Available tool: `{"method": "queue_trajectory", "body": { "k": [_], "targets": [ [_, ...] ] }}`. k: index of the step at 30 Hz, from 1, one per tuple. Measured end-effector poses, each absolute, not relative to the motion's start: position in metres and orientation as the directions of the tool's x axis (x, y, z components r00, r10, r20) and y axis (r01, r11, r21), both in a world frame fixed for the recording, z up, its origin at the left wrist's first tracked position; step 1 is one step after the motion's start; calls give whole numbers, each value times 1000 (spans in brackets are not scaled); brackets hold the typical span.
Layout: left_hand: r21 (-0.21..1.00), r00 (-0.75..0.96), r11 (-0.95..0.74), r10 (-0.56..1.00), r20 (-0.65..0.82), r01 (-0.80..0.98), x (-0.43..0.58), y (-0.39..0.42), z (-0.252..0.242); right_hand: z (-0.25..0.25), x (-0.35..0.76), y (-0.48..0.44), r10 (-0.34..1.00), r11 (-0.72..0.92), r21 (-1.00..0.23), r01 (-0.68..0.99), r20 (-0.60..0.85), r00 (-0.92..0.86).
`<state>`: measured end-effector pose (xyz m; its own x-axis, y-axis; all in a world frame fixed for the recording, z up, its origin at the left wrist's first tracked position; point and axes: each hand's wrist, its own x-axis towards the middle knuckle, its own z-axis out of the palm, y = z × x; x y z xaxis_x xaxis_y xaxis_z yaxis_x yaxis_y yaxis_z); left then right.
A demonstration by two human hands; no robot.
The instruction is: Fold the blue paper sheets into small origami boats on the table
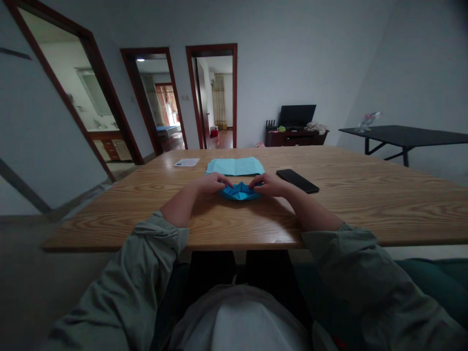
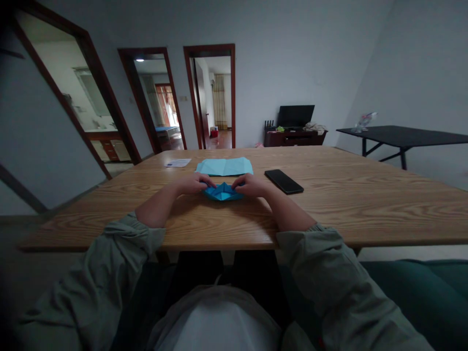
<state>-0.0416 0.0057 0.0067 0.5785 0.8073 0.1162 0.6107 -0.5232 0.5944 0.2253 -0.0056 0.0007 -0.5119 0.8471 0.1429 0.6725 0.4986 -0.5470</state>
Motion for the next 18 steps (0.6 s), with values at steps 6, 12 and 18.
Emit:
{"method": "queue_trajectory", "body": {
  "k": [6,12,18],
  "targets": [
    [596,604,-531,791,95,602,-45,0,11,2,226,-7,829,521,-567,638,161,-535],
    [583,612,-525,789,60,620,-42,-4,10,-4,228,1,811,548,-570,612,182,-556],
    [547,632,-598,760,154,586,-36,-3,2,-8,227,3,816,548,-586,597,220,-534]
  ]
}}
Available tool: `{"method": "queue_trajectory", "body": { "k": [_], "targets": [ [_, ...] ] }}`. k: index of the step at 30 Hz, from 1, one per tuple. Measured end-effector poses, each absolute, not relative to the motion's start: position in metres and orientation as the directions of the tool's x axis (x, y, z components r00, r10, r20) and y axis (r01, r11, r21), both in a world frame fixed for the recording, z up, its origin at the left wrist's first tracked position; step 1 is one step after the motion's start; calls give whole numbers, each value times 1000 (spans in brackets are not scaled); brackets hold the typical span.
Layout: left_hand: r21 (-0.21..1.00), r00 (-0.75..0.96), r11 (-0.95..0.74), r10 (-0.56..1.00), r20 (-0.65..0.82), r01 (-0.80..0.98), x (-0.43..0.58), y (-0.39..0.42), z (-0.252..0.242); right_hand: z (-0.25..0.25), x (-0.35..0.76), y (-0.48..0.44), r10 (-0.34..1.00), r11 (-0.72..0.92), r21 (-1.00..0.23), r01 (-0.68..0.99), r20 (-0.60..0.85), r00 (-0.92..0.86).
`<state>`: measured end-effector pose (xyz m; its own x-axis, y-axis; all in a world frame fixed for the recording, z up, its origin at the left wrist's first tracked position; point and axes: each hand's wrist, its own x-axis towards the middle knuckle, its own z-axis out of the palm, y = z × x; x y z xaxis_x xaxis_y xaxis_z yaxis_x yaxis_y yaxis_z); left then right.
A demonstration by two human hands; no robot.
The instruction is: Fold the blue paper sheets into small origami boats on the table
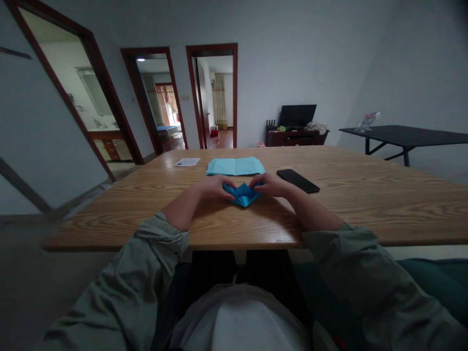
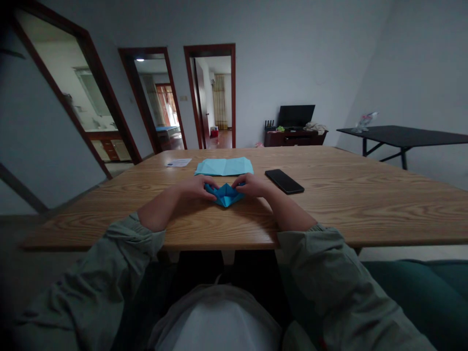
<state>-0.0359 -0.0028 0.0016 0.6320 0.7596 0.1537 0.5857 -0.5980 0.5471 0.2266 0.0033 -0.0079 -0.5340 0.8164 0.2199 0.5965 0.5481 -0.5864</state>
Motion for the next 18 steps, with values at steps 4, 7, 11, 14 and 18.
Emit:
{"method": "queue_trajectory", "body": {
  "k": [4,7,11,14,18],
  "targets": [
    [487,636,-669,725,262,562,-36,2,-2,-1,223,-4,810,573,-576,583,290,-509],
    [466,634,-674,725,268,573,-37,3,-2,4,221,-10,796,597,-547,586,317,-515],
    [474,633,-661,734,246,582,-37,1,0,4,221,-11,781,611,-550,569,302,-547],
    [460,634,-662,734,242,592,-38,0,2,1,223,-8,788,601,-555,576,291,-542],
    [469,624,-624,760,179,625,-43,-1,5,-3,225,-1,800,592,-525,611,288,-527]
  ]
}}
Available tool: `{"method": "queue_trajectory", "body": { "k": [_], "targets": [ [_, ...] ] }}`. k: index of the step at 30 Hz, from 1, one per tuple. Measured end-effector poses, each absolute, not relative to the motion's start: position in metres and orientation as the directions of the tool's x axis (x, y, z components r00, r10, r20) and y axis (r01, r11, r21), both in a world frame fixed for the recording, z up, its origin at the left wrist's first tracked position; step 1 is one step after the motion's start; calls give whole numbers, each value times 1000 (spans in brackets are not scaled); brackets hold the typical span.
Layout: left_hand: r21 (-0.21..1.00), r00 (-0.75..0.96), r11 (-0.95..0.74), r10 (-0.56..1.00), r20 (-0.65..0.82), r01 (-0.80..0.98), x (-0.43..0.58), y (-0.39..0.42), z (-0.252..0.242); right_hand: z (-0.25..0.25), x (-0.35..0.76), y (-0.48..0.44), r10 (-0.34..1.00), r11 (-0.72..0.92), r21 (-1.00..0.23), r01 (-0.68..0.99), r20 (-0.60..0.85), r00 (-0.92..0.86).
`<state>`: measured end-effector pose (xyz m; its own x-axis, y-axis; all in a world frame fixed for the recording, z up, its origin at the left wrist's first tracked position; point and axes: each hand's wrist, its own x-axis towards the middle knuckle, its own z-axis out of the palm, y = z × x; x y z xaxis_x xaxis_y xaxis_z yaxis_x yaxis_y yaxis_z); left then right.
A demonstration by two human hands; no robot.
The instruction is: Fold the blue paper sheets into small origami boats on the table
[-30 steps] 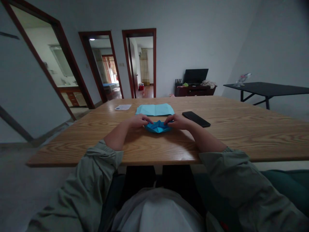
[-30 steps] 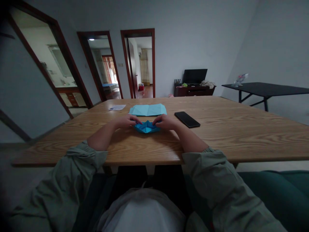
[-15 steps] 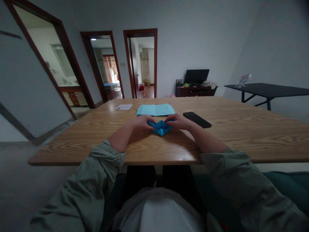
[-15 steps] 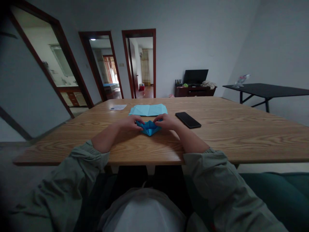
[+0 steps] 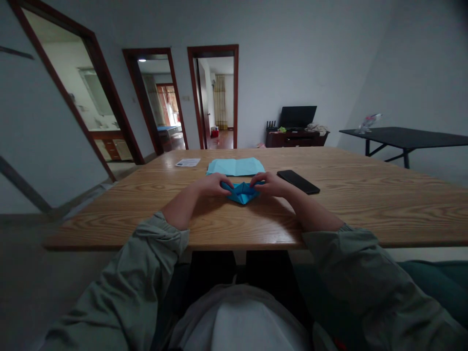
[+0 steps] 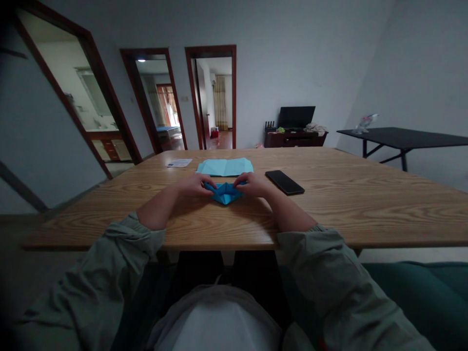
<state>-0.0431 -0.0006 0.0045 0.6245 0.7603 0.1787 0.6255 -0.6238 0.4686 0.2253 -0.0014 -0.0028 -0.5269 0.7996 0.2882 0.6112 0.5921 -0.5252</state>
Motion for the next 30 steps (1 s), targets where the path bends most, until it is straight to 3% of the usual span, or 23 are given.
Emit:
{"method": "queue_trajectory", "body": {
  "k": [4,9,18,25,30],
  "targets": [
    [502,624,-583,775,106,639,-46,-2,7,-6,225,2,806,589,-502,633,304,-508],
    [503,619,-556,784,54,661,-47,-3,7,-8,224,4,891,455,-525,719,269,-367],
    [446,520,-575,816,252,686,-49,3,8,-6,224,5,845,510,-588,628,481,-235],
    [381,270,-516,799,538,767,-79,13,13,-6,223,3,878,464,-618,635,418,-235],
    [358,74,-352,795,602,865,-120,31,8,-5,223,2,891,443,-601,665,381,-249]
  ]
}}
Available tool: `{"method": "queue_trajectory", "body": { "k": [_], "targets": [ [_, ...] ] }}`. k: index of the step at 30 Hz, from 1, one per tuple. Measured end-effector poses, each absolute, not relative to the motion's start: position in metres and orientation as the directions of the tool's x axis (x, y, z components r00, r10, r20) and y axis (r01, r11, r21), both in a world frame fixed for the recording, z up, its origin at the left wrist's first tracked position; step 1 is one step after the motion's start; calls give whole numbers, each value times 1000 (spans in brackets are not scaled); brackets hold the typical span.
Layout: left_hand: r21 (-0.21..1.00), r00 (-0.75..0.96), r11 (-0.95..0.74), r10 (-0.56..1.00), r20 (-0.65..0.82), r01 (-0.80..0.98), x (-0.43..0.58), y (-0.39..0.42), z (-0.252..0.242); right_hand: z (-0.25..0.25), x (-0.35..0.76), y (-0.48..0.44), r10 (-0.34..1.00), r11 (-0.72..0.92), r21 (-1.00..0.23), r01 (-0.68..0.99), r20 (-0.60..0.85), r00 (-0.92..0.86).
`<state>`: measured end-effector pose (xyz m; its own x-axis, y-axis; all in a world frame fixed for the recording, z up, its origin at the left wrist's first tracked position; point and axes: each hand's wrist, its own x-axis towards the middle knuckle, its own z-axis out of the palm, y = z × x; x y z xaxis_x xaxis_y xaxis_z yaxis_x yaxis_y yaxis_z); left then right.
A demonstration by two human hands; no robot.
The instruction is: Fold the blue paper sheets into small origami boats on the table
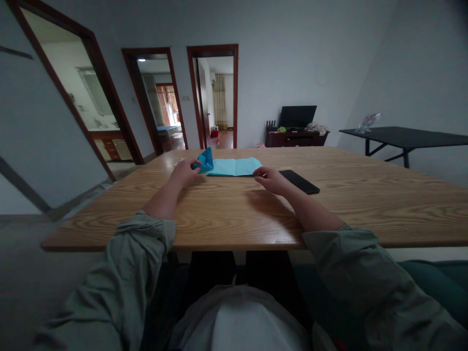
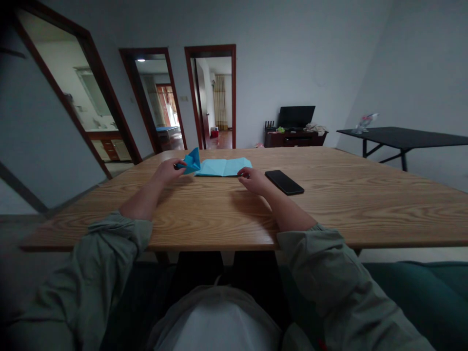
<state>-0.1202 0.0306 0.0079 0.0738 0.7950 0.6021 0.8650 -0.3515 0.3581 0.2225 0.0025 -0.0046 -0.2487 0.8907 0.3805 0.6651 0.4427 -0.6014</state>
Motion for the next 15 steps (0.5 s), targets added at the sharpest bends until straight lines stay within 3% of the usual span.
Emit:
{"method": "queue_trajectory", "body": {
  "k": [8,15],
  "targets": [
    [400,-178,-53,837,518,915,-178,45,-12,-17,231,15,929,365,-551,750,271,-253],
    [414,-229,31,868,440,910,-193,52,-22,-22,233,18,944,330,-526,784,191,-269]
  ]
}}
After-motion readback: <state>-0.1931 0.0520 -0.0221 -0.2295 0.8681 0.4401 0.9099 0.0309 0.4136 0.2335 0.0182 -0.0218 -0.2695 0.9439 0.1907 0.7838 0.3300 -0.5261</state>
